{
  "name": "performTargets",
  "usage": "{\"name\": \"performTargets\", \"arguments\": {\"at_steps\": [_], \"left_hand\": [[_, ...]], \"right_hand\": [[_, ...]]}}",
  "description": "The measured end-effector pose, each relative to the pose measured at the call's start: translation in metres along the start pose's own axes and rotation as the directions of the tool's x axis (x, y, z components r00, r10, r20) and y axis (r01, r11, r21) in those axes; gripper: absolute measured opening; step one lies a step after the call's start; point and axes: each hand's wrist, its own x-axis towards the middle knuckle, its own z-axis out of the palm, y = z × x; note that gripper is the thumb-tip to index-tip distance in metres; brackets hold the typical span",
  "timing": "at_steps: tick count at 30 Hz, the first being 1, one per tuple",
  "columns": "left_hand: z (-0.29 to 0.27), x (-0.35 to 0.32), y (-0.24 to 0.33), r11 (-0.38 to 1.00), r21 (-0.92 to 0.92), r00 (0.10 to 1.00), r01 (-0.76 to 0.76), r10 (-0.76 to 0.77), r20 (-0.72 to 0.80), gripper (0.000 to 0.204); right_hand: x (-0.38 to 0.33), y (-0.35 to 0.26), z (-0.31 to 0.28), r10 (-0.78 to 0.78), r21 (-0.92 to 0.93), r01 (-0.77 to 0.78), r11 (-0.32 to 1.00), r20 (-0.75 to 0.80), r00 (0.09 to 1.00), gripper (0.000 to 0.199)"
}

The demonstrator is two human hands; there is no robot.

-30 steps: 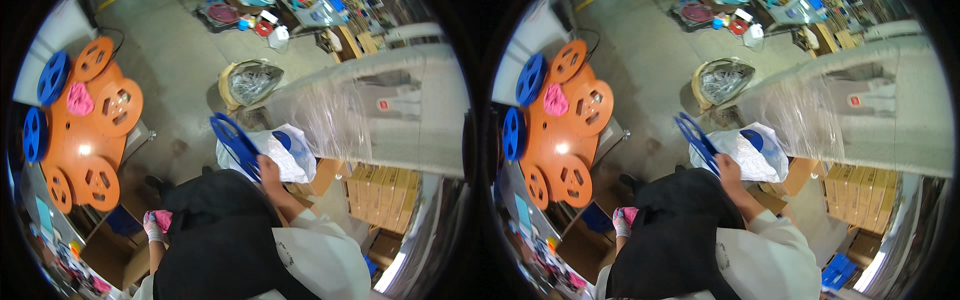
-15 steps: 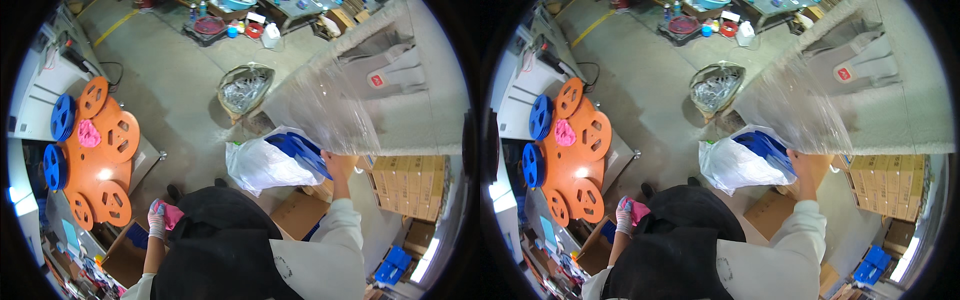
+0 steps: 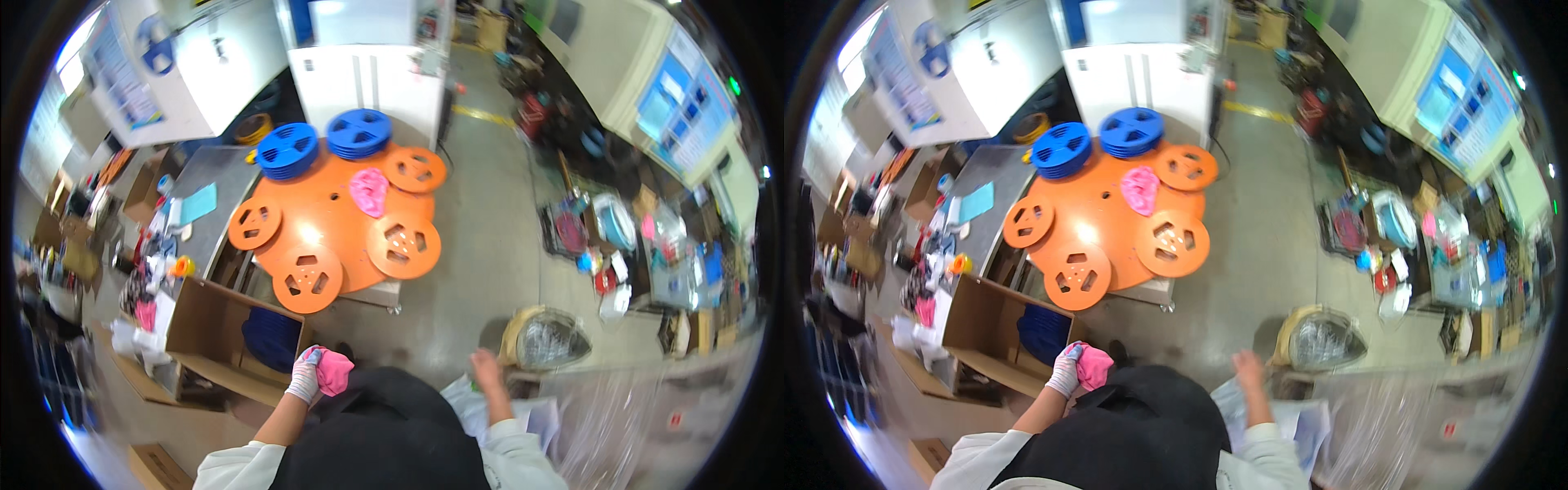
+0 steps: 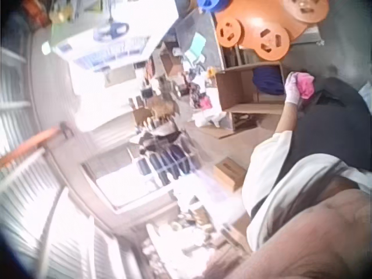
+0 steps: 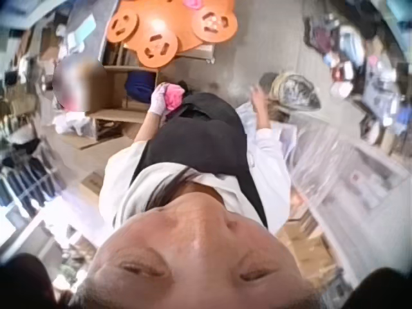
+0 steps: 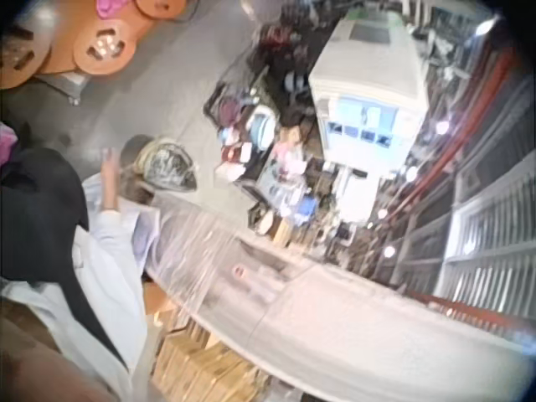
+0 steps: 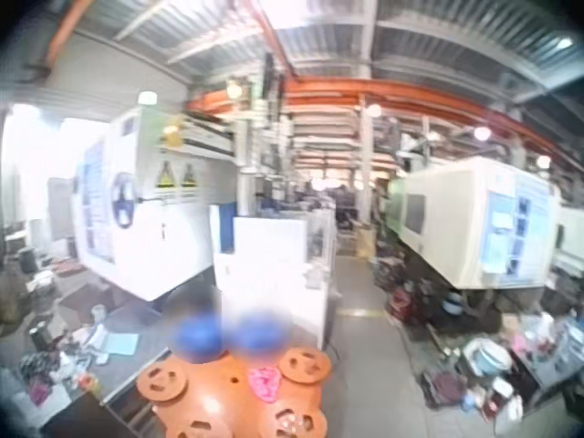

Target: The person wipes the surfaces of blue plastic spools with a pink cloth, then places them into a cardboard box. The person also stacks blue spools on a conveyor belt.

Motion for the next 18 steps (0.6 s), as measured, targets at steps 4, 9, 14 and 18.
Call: {"name": "performTargets", "arguments": {"at_steps": [4, 9, 14, 18], "left_hand": [[0.03, -0.021, 0.058, 0.985, -0.155, 0.995, -0.074, 0.083, 0.051, 0.022], [0.032, 0.002, 0.119, 0.956, -0.198, 0.956, -0.216, 0.249, 0.157, 0.052], [0.001, 0.033, 0.178, 0.976, -0.217, 0.95, -0.024, 0.09, 0.299, 0.07], [-0.029, 0.067, 0.217, 0.951, -0.308, 0.925, 0.014, 0.105, 0.364, 0.071]], "right_hand": [[0.006, -0.228, 0.064, -0.403, 0.48, 0.078, 0.874, 0.627, 0.667, 0.066], [0.01, -0.367, 0.125, -0.617, 0.736, -0.222, 0.64, 0.664, 0.423, 0.062], [0.046, -0.437, 0.157, -0.524, 0.783, -0.311, 0.539, 0.601, 0.603, 0.037], [0.081, -0.505, 0.173, -0.665, 0.721, 0.236, 0.651, 0.394, 0.634, 0.034]]}}
